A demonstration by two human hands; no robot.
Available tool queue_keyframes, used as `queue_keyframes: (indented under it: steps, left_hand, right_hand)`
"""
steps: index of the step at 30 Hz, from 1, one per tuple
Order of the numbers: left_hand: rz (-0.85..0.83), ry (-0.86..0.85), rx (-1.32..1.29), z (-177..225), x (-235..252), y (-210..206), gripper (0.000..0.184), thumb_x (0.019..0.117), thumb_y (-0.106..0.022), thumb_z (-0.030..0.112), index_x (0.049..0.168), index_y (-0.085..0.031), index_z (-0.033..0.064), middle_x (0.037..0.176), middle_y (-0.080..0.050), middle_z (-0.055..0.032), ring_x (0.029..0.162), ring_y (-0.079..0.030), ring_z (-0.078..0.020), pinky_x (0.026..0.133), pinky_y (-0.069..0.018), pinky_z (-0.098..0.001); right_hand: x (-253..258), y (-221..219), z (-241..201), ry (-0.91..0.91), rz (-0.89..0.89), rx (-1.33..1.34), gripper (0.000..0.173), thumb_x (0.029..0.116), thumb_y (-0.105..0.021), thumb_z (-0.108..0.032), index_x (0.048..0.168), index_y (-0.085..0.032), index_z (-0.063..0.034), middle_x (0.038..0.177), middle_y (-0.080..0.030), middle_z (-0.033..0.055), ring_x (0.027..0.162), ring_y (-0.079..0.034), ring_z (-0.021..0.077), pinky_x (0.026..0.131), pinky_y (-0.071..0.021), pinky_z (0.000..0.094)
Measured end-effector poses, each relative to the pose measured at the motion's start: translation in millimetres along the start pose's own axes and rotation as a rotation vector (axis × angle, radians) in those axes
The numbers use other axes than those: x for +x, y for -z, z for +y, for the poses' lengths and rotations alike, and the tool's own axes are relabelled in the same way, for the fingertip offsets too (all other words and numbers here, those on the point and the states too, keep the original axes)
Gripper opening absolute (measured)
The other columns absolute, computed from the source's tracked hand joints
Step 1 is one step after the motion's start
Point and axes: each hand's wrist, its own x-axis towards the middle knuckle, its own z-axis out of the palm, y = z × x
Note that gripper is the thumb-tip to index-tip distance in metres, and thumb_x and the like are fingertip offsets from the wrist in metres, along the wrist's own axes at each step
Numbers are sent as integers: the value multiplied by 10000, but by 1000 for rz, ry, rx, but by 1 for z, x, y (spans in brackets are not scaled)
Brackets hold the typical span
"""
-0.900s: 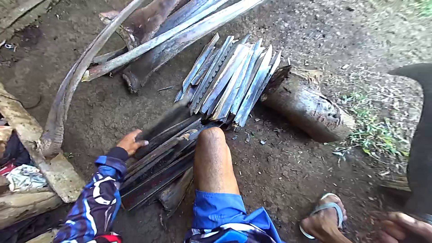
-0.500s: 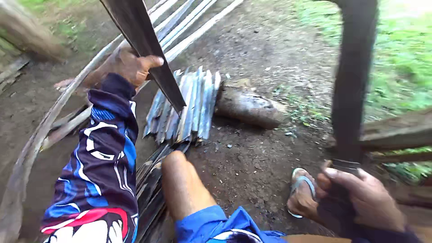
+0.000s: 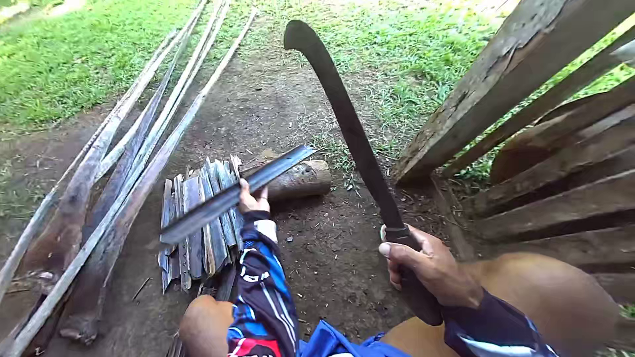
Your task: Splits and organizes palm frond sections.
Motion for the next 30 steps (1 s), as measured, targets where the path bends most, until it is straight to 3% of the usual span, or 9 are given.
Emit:
queue_keyframes:
  steps: [3,8,12,13,15,17,20,25,30]
  left_hand:
    - [191,115,-185,-67,5,18,520,1096,-487,358,1530,-367,98,1510,-466,-167,1344,-521,-313,1062,-494,-529]
    - [395,185,-413,-126,-11,34,523,1134,-312,434,1545,-311,110,1496,-447,-164,1311,-527,-275,1049,-501,-388]
    - [219,364,-238,-140,-34,54,755,1091,-105,593,1567,-212,17,1506,-446,-256,1315,-561,-318,1045,-513,-400]
    - [143,382,-33,-143,-38,63,720,1110,-129,542,1495,-306,-39,1329,-579,-269,1121,-663,-314,910,-572,-407]
    - [45,168,481,-137,-39,73,403,1128,-421,255,1344,-505,-75,1046,-699,-182,822,-717,-220,695,-609,-359]
    - [-2,-135,1038,-125,-18,87,524,940,-750,199,1360,-565,-55,1210,-664,-207,1061,-655,-283,928,-551,-432]
    - [-132,13,1546,-129,37,99,871,861,-824,394,1549,-418,49,1560,-423,-260,1426,-415,-457,1155,-341,-632]
    - [-426,211,1532,-141,66,106,500,1013,-662,293,1408,-564,2,1307,-650,-250,1240,-627,-360,1096,-466,-525]
    - [-553,-52,1249,-32,41,40,467,1003,-674,177,1411,-528,2,1204,-688,-232,1104,-688,-329,1001,-539,-542]
  right_hand:
    - [5,4,-4,4,2,103,358,852,-725,-380,1032,-605,-94,625,-616,32,473,-622,178,457,-581,342]
    - [15,6,-4,37,-59,292,291,883,-724,-319,991,-593,-83,599,-585,43,470,-612,183,475,-582,366]
    - [14,7,-5,-8,-120,354,226,894,-728,-281,982,-624,-101,606,-593,30,481,-617,154,480,-584,336]
    - [13,8,-6,-24,-120,346,217,894,-730,-271,989,-631,-104,610,-605,29,487,-625,152,482,-588,332]
    - [10,10,-8,-63,-117,331,168,899,-705,-225,1006,-632,-118,623,-629,19,503,-636,148,495,-590,329]
    - [4,14,-7,-98,-116,316,141,905,-697,-206,1019,-645,-140,639,-649,8,521,-647,146,515,-595,332]
    - [-4,18,0,-100,-104,298,140,917,-694,-207,1046,-663,-162,666,-668,-8,546,-655,141,542,-598,336]
    - [-7,23,9,-112,-45,251,120,942,-631,-155,1062,-630,-158,673,-686,-17,553,-668,133,544,-601,323]
    - [1,17,17,-16,24,199,161,913,-693,-217,1028,-621,-130,642,-657,-10,514,-644,136,505,-592,316]
